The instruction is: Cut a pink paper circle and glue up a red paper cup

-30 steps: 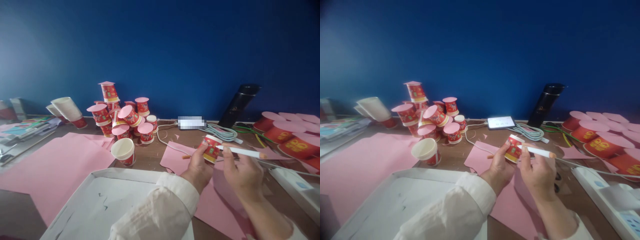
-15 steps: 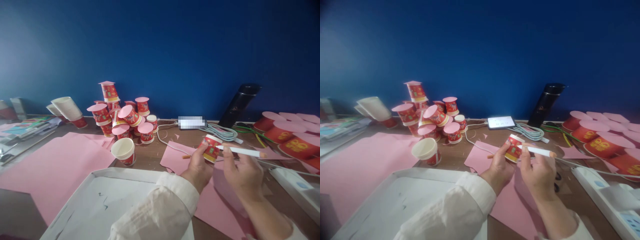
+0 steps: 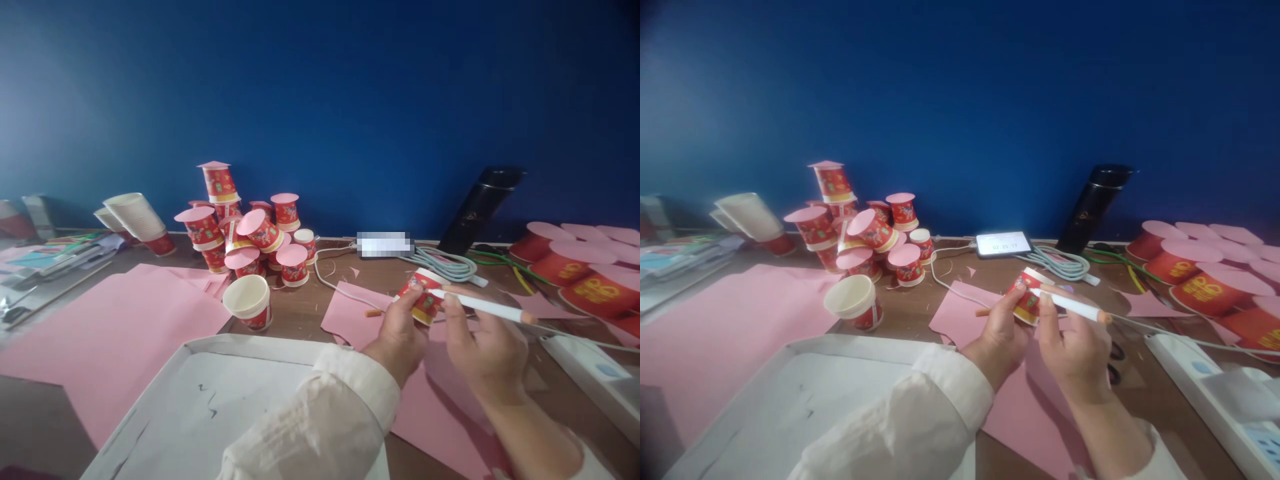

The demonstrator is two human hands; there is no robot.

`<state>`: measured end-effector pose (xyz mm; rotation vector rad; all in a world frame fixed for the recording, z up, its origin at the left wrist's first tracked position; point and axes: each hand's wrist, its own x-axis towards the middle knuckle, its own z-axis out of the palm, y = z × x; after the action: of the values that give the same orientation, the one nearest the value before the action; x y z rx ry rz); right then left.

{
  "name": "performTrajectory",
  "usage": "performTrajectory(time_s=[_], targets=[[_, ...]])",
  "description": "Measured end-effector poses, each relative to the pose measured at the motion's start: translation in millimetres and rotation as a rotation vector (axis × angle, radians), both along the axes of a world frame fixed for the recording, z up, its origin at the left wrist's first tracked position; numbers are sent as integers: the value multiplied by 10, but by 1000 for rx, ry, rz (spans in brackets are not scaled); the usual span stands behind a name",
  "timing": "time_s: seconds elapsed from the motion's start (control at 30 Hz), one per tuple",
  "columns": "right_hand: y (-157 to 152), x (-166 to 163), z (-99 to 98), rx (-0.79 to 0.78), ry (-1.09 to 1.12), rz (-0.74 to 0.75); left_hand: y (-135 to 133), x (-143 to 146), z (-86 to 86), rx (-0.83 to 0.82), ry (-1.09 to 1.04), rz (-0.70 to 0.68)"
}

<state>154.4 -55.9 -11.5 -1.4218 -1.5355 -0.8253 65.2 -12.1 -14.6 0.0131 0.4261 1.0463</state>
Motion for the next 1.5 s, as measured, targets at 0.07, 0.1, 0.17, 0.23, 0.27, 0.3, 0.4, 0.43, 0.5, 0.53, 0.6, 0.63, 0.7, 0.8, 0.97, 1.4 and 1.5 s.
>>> performTrajectory(time_s=[0.07,0.1,0.17,0.23,0.27,0.3,0.4,0.43,0.5,0.53,0.6,0.63,0.7,0.8,0.97,1.4,1.5], targets=[[7,7,-13,-7,2,-3,-6,-5,9,-14,16,-4],[8,9,-18,-11,6,-11,-8,-7,14,-21,26,-5],[8,8,-23,-20,14,-37,-12,-9,23,-35,42,-8],[7,3,-22,-33,16,-51,-15,-10,27,-31,43,-7],[6,-1,-18,-34,13,-54,-16,-10,27,-24,40,-7],[6,-4,-14,-34,9,-54,-18,-11,27,-18,38,-7],[8,-11,-3,-30,0,-51,-22,-11,27,-17,42,-9],[10,-12,-1,-33,3,-52,-22,-11,28,-21,43,-9],[15,-11,0,-31,4,-58,-23,-10,33,-29,37,-9],[17,-9,-1,-23,0,-61,-23,-10,37,-31,33,-7],[21,-5,-4,-1,-12,-53,-23,-10,43,-34,28,-5],[21,-3,-5,1,-15,-48,-23,-10,45,-35,26,-5],[18,2,-8,-6,-12,-44,-23,-12,48,-32,22,-10],[7,7,-12,-23,3,-51,-24,-16,49,-32,22,-16],[-4,11,-15,-42,26,-47,-18,-12,33,-38,33,-10],[16,30,-56,-28,27,-84,10,3,13,-63,7,-3],[8,37,-54,-45,37,-57,5,0,28,-66,-6,10]])
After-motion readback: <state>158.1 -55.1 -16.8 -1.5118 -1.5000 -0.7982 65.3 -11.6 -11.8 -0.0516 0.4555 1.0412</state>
